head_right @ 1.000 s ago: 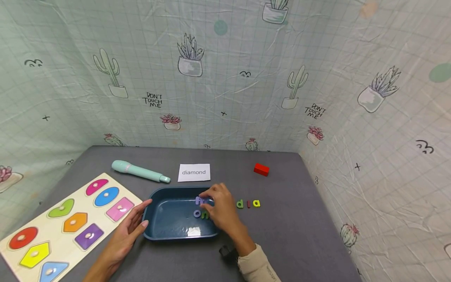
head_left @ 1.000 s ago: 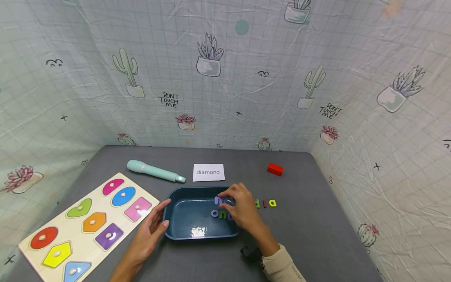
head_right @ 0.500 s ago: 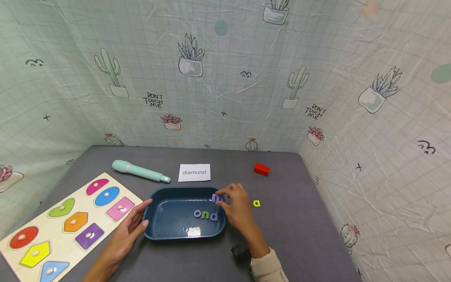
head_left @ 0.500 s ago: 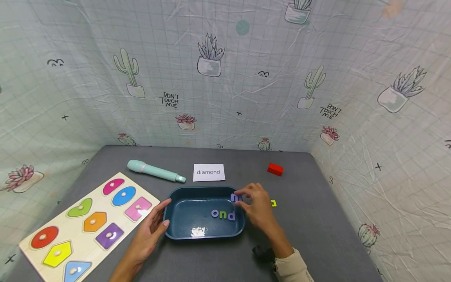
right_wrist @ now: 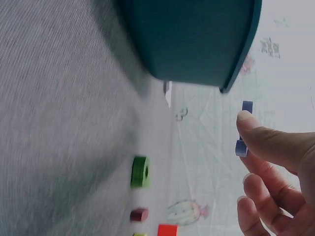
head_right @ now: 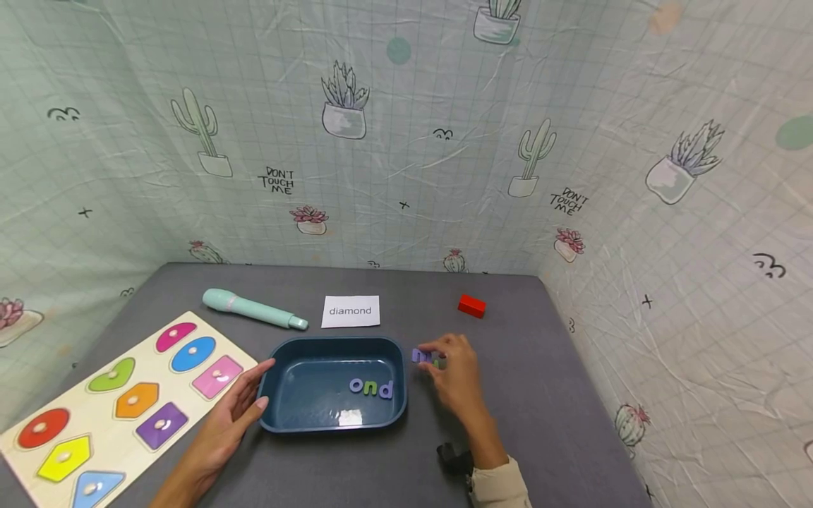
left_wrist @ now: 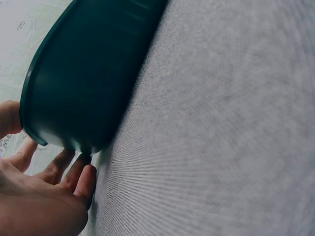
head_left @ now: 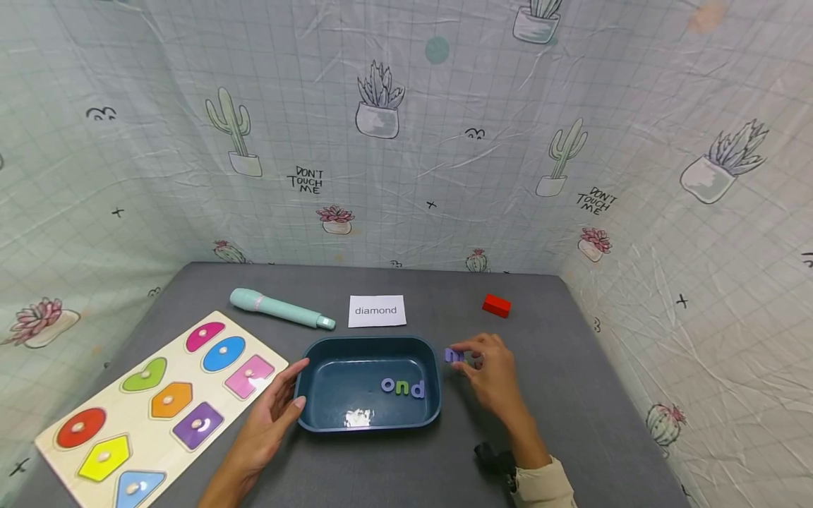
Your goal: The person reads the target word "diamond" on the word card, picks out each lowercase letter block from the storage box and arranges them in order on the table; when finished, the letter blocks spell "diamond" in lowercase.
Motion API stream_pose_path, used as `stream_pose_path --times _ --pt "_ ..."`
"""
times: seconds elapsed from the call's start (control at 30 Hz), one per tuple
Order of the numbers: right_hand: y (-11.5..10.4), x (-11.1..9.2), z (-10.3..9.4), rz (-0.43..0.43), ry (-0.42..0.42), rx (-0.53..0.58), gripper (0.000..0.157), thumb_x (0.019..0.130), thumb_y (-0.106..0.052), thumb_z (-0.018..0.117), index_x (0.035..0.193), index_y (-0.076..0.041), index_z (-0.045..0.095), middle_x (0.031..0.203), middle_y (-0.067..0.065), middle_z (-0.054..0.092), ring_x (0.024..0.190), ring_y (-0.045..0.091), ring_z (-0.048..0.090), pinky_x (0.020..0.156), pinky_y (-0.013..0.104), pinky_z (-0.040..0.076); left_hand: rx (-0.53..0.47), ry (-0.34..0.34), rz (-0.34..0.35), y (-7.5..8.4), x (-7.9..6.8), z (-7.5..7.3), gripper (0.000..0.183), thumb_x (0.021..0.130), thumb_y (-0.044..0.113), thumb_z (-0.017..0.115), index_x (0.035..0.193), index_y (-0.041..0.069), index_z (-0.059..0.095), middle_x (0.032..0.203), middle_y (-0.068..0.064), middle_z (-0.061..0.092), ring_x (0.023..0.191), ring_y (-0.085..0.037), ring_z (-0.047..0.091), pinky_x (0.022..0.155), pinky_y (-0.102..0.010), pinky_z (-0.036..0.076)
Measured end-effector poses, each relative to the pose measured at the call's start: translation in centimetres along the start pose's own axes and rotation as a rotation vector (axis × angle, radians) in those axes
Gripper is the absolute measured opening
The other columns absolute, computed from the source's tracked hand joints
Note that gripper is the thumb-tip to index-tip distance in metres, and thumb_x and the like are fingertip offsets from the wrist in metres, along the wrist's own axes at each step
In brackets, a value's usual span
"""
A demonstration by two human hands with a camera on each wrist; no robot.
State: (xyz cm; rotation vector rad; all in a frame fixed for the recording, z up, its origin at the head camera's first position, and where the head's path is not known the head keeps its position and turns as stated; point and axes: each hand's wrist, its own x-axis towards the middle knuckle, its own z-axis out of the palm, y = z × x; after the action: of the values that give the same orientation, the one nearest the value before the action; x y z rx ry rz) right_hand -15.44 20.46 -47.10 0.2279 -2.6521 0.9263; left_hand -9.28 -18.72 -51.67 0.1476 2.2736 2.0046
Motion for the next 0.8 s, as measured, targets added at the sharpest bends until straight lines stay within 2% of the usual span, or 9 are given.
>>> stream_pose_path --times 0.27,0.53,0.8 --pt "2.3 -0.1 -0.9 0.064 -0.012 -0.038 0.028 0.082 -0.009 0.092 0.108 -0.014 0.085 0.106 0.009 0.074 0.098 0.030 0.063 0.086 0.041 0.044 -0.004 -0.006 0.020 -0.1 0.0 0.1 0.060 0.111 0.021 0.057 0.166 0.023 0.033 0.175 -0.006 0.026 0.161 -0.034 0.023 0.111 0.000 0.029" --pt "4.5 -0.1 -2.2 0.054 0.016 -0.068 0.027 0.079 -0.006 0.093 0.104 -0.011 0.085 0.105 0.012 0.076 0.094 0.033 0.065 0.083 0.048 0.048 -0.009 -0.015 0.035 -0.2 0.0 0.0 0.060 0.111 0.019 0.057 0.166 0.022 0.032 0.175 -0.008 0.026 0.161 -0.031 0.023 0.111 -0.001 0.029" --pt "6.6 0.0 -3.6 0.142 -0.044 -0.135 0.025 0.084 -0.005 0.089 0.109 -0.008 0.084 0.112 0.017 0.075 0.105 0.040 0.068 0.093 0.057 0.052 -0.012 -0.008 0.010 -0.2 0.0 0.0 0.061 0.111 0.021 0.057 0.166 0.024 0.032 0.175 -0.005 0.026 0.161 -0.029 0.024 0.110 0.000 0.029"
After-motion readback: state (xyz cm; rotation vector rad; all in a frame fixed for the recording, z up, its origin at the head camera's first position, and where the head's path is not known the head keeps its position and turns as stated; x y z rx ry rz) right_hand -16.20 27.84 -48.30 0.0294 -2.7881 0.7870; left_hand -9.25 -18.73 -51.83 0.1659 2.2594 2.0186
